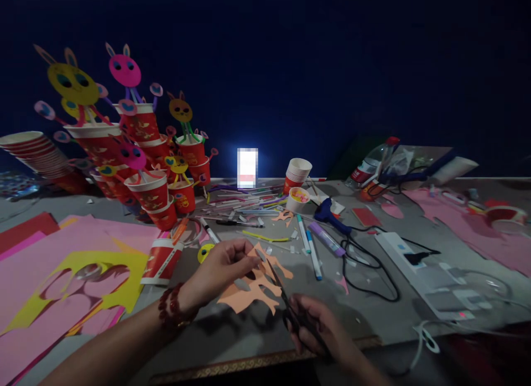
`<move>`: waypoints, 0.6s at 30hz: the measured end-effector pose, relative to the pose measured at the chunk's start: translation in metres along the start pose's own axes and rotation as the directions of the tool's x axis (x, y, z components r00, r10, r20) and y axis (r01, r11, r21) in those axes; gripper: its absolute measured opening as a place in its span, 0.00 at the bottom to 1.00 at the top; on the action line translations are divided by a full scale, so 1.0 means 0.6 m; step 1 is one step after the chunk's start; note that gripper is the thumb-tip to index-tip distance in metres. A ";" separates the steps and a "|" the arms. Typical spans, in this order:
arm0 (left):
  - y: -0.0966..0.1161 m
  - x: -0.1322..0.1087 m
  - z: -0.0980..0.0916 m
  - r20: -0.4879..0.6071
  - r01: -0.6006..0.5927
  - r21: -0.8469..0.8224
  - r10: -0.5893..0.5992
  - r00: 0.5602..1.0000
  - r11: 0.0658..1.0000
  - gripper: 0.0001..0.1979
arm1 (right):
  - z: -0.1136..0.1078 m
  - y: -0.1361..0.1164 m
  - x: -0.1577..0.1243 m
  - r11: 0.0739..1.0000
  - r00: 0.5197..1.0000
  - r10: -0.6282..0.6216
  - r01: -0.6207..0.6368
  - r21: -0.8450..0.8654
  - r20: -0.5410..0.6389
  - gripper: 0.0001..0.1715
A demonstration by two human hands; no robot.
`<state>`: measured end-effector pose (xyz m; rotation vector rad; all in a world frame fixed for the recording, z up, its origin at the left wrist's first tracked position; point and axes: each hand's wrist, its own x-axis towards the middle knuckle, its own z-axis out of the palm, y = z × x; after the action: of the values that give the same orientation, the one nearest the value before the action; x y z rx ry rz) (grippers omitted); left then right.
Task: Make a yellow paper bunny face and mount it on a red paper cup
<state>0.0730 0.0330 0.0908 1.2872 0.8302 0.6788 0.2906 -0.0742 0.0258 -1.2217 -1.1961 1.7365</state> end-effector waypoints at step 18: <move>0.001 -0.006 0.011 -0.031 0.036 -0.004 -0.036 0.999 0.999 0.20 | 0.011 -0.001 0.010 1.000 0.999 0.006 -0.006 -0.010 -0.034 0.34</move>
<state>0.0764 0.0264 0.0922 1.2587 0.8756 0.6722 0.2824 -0.0707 0.0256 -1.2570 -1.1833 1.7096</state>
